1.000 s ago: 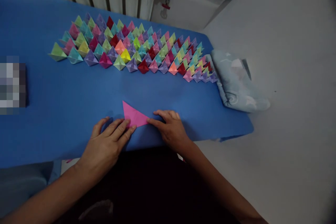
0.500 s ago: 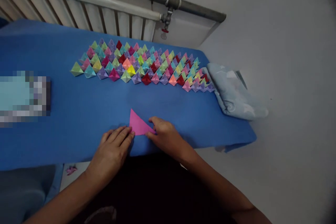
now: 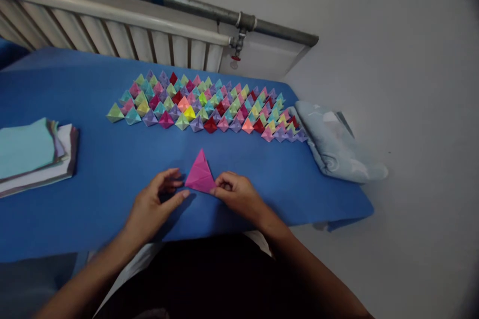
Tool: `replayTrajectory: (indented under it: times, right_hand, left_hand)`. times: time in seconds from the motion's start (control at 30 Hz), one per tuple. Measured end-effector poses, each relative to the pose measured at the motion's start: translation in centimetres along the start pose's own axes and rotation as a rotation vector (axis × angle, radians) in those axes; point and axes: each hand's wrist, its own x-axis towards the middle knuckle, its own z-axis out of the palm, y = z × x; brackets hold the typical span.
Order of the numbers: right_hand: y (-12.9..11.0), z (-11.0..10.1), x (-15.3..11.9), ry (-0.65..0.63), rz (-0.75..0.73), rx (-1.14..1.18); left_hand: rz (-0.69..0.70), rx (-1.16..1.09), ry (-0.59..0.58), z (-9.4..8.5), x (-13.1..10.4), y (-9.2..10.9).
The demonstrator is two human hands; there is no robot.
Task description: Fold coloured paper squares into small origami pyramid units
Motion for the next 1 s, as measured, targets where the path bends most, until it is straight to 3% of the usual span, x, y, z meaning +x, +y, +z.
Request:
replayTrajectory:
  times: [0.1,0.17,0.33,0.5,0.6,0.7,0.83,1.0]
  right_hand:
    - [-0.4,-1.1,1.8,0.042,-0.009,0.105]
    - [-0.9,-1.9,3.2,0.083,-0.013,0.156]
    - [-2.5,-3.7,7.0,0.221,-0.053,0.274]
    - [-3.1,-4.4,10.5,0.271,-0.132,0.332]
    - [-2.7,-4.3,11.2,0.248,-0.131,0.385]
    - [-1.7,-4.3,11.1,0.231,-0.153,0.433]
    - [-0.3,-4.7,10.8,0.373,-0.229,0.424]
    - [-0.2,-5.1,10.3,0.441,-0.428,0.27]
  left_hand:
    - [-0.134,-0.296,-0.086,0.5,3.4,2.1]
    - [-0.151,-0.387,-0.06,0.9,5.6,3.5]
    - [-0.088,-0.512,0.038,2.0,10.4,5.8]
    - [0.01,-0.584,0.051,3.1,13.8,6.2]
    - [-0.044,-0.651,0.038,3.8,14.9,5.7]
    - [-0.198,-0.814,0.004,4.2,15.5,4.7]
    - [-0.386,-0.922,-0.156,4.1,15.6,3.4]
    - [-0.479,-0.985,-0.264,4.2,15.2,2.8]
